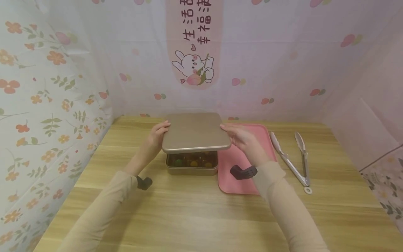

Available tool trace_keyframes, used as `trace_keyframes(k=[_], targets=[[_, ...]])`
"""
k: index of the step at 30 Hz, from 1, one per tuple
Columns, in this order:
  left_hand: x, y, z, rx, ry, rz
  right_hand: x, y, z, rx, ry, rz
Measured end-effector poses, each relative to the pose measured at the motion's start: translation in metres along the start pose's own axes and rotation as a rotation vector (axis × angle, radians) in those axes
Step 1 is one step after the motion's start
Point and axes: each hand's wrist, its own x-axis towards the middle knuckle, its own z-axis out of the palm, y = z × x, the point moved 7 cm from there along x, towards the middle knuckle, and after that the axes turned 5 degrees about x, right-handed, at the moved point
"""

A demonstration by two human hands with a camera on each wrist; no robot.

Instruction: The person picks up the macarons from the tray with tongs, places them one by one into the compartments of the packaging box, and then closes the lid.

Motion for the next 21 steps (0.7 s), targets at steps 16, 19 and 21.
trace_keyframes(k=[16,19,21], targets=[[-0.037,-0.038,0.032,-0.837,-0.351,-1.236,0.006,0.013,0.002,-0.218,0.080,-0.119],[-0.044,-0.034,0.034,-0.870,-0.416,-1.317,0.010,0.017,0.001,-0.272,0.123,-0.133],[-0.046,-0.032,0.036,-0.840,-0.453,-1.315,0.013,0.021,0.000,-0.328,0.164,-0.136]])
